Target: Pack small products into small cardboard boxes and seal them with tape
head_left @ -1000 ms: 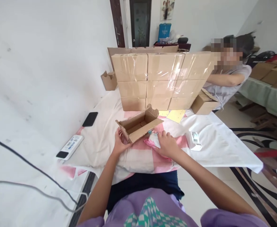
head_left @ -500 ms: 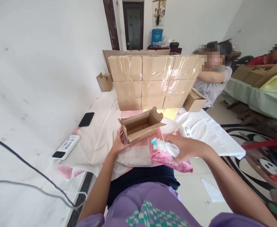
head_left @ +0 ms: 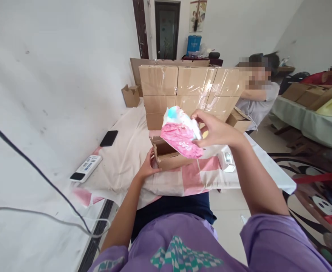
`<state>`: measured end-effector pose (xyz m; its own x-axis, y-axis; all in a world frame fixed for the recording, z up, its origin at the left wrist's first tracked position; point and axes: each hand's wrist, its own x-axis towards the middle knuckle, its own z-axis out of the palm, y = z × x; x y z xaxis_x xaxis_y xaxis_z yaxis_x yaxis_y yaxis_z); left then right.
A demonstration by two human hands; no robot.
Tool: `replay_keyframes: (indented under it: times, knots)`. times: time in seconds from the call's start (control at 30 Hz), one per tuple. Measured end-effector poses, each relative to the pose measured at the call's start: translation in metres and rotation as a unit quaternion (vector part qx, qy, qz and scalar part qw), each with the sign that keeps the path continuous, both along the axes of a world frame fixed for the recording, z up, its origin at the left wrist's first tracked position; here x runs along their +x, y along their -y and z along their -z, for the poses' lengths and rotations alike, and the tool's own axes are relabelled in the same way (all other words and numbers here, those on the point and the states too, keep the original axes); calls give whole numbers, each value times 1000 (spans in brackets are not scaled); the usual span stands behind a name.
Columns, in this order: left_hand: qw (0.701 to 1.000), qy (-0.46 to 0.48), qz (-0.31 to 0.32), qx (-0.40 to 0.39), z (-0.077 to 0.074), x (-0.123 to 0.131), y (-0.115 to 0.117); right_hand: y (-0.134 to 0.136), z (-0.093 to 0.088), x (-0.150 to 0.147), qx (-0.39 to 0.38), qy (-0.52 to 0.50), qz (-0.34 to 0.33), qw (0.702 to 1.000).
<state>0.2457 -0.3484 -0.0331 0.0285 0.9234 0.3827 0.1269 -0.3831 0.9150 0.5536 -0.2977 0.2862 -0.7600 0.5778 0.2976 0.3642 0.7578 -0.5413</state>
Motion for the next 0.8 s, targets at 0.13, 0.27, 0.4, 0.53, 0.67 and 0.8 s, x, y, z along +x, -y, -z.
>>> replay_keyframes:
  times: [0.13,0.27,0.4,0.53,0.67,0.8]
  knots:
    - [1000,11,12,11,-1,2,-1,-19,38,-37,-13,27,-30,999]
    - [999,14,20,21,-2,4,-1,-26,60,-46,-25,61,-28,997]
    - [999,11,29,31,-1,3,-1,-34,58,-49,7,46,-14,999]
    - [999,-10,26,41,0,1,-1,-43,58,-58,75,80,6,994]
    - [1000,-3,18,14,-2,1,-1,-45,68,-67,146,162,40,975]
    - [1000,3,15,22,-4,2,-1,-40,71,-68,170,210,34,962]
